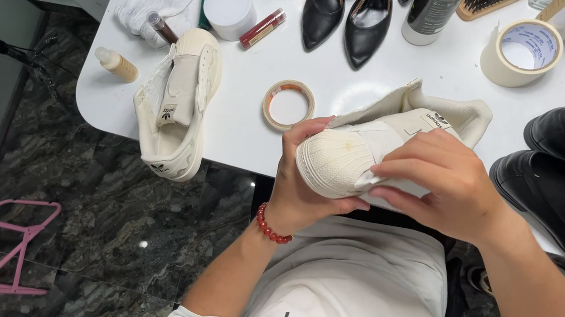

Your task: The person applies masking tape to a white sneaker, covering the toe box and side panels. They tear strips from a roll, press them onto the shoe, and smooth them down. The person repeats this process on the second sneaker, taping the toe and side areas.

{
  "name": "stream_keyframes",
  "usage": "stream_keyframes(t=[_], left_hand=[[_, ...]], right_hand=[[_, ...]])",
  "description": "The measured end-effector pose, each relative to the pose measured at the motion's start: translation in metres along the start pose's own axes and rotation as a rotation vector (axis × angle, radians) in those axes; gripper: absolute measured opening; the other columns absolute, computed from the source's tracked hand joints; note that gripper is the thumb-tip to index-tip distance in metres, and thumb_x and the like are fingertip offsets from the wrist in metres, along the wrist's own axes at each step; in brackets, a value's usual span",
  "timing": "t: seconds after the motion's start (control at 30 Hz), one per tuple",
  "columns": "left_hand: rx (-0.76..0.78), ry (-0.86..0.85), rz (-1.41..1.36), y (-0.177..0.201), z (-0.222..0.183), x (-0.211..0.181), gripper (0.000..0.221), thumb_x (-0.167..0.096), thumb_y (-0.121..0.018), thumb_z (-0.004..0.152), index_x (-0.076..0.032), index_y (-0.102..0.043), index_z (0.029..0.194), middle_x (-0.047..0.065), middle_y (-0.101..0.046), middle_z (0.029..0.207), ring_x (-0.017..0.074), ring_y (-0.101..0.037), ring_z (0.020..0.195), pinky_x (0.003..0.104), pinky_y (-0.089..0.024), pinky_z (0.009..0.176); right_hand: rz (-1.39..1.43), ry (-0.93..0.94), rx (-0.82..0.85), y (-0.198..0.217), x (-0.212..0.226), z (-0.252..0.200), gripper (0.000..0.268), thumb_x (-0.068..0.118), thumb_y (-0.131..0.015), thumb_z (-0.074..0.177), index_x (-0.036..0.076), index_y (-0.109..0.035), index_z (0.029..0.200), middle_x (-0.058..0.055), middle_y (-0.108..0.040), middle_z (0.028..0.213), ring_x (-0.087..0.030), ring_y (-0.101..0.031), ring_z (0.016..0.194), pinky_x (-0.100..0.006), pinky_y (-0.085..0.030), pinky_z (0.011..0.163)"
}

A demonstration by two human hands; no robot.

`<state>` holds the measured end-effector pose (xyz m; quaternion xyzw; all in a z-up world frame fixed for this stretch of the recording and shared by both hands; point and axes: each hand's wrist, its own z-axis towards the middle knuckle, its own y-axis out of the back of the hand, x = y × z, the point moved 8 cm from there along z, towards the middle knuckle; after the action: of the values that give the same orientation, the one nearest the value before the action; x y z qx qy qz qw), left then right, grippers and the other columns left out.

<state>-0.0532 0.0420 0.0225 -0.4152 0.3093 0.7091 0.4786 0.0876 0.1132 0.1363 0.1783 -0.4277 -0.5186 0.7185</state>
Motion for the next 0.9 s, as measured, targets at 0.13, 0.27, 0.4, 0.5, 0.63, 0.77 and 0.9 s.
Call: stream_keyframes(t=[0.13, 0.27, 0.4, 0.5, 0.63, 0.77, 0.9], left_hand=[[-0.017, 0.098, -0.121, -0.001, -0.001, 0.006, 0.106, -0.023, -0.099, 0.068, -0.011, -0.029, 0.147, 0.013, -0.055, 0.144, 0.0242, -0.061, 0.136, 0.04, -0.056, 0.119], [-0.071, 0.157, -0.115, 0.003, -0.001, 0.01, 0.106, -0.024, -0.099, 0.066, -0.009, -0.03, 0.145, 0.012, -0.056, 0.14, 0.0232, -0.062, 0.132, 0.038, -0.058, 0.113], [-0.12, 0.169, -0.052, 0.007, 0.001, 0.005, 0.104, -0.024, -0.098, 0.067, -0.007, -0.03, 0.143, 0.014, -0.056, 0.136, 0.0226, -0.063, 0.126, 0.035, -0.057, 0.109], [-0.139, 0.216, -0.067, 0.007, -0.001, 0.01, 0.102, -0.026, -0.098, 0.068, -0.006, -0.03, 0.142, 0.012, -0.061, 0.132, 0.0216, -0.066, 0.124, 0.034, -0.059, 0.106], [-0.161, 0.186, -0.054, 0.006, -0.002, 0.012, 0.101, -0.024, -0.098, 0.069, -0.005, -0.031, 0.141, 0.013, -0.06, 0.132, 0.0216, -0.065, 0.124, 0.034, -0.058, 0.107], [-0.193, 0.232, -0.101, 0.006, -0.001, 0.013, 0.099, -0.023, -0.097, 0.068, -0.004, -0.032, 0.139, 0.013, -0.06, 0.131, 0.0205, -0.065, 0.121, 0.034, -0.059, 0.103], [-0.186, 0.272, -0.091, 0.003, 0.0, 0.009, 0.098, -0.021, -0.097, 0.068, -0.005, -0.032, 0.139, 0.013, -0.059, 0.132, 0.0207, -0.065, 0.122, 0.034, -0.059, 0.103]], right_hand=[[0.06, -0.05, 0.054, -0.004, -0.014, 0.005, 0.026, 0.009, -0.084, 0.076, 0.007, -0.072, 0.098, -0.006, -0.071, 0.087, -0.023, -0.068, 0.081, -0.036, -0.052, 0.073], [0.163, -0.114, 0.128, -0.006, -0.026, 0.012, 0.021, 0.009, -0.082, 0.078, 0.007, -0.073, 0.097, -0.006, -0.072, 0.085, -0.021, -0.069, 0.079, -0.034, -0.053, 0.071], [0.266, -0.13, 0.181, -0.008, -0.033, 0.021, 0.012, 0.007, -0.077, 0.084, 0.007, -0.074, 0.096, -0.005, -0.073, 0.086, -0.019, -0.07, 0.078, -0.032, -0.054, 0.07], [0.236, -0.124, 0.192, -0.011, -0.034, 0.027, 0.01, 0.008, -0.077, 0.085, 0.006, -0.072, 0.093, -0.006, -0.071, 0.082, -0.021, -0.066, 0.075, -0.034, -0.051, 0.069], [0.244, -0.133, 0.213, -0.016, -0.039, 0.03, 0.009, 0.01, -0.075, 0.086, 0.006, -0.071, 0.093, -0.005, -0.07, 0.082, -0.021, -0.066, 0.075, -0.034, -0.051, 0.068], [0.215, -0.115, 0.27, -0.019, -0.039, 0.035, 0.008, 0.011, -0.073, 0.086, 0.008, -0.074, 0.094, -0.004, -0.07, 0.081, -0.021, -0.064, 0.075, -0.035, -0.049, 0.069], [0.198, -0.062, 0.304, -0.021, -0.036, 0.037, 0.01, 0.014, -0.074, 0.085, 0.009, -0.075, 0.093, 0.0, -0.07, 0.079, -0.017, -0.064, 0.074, -0.037, -0.045, 0.079]])
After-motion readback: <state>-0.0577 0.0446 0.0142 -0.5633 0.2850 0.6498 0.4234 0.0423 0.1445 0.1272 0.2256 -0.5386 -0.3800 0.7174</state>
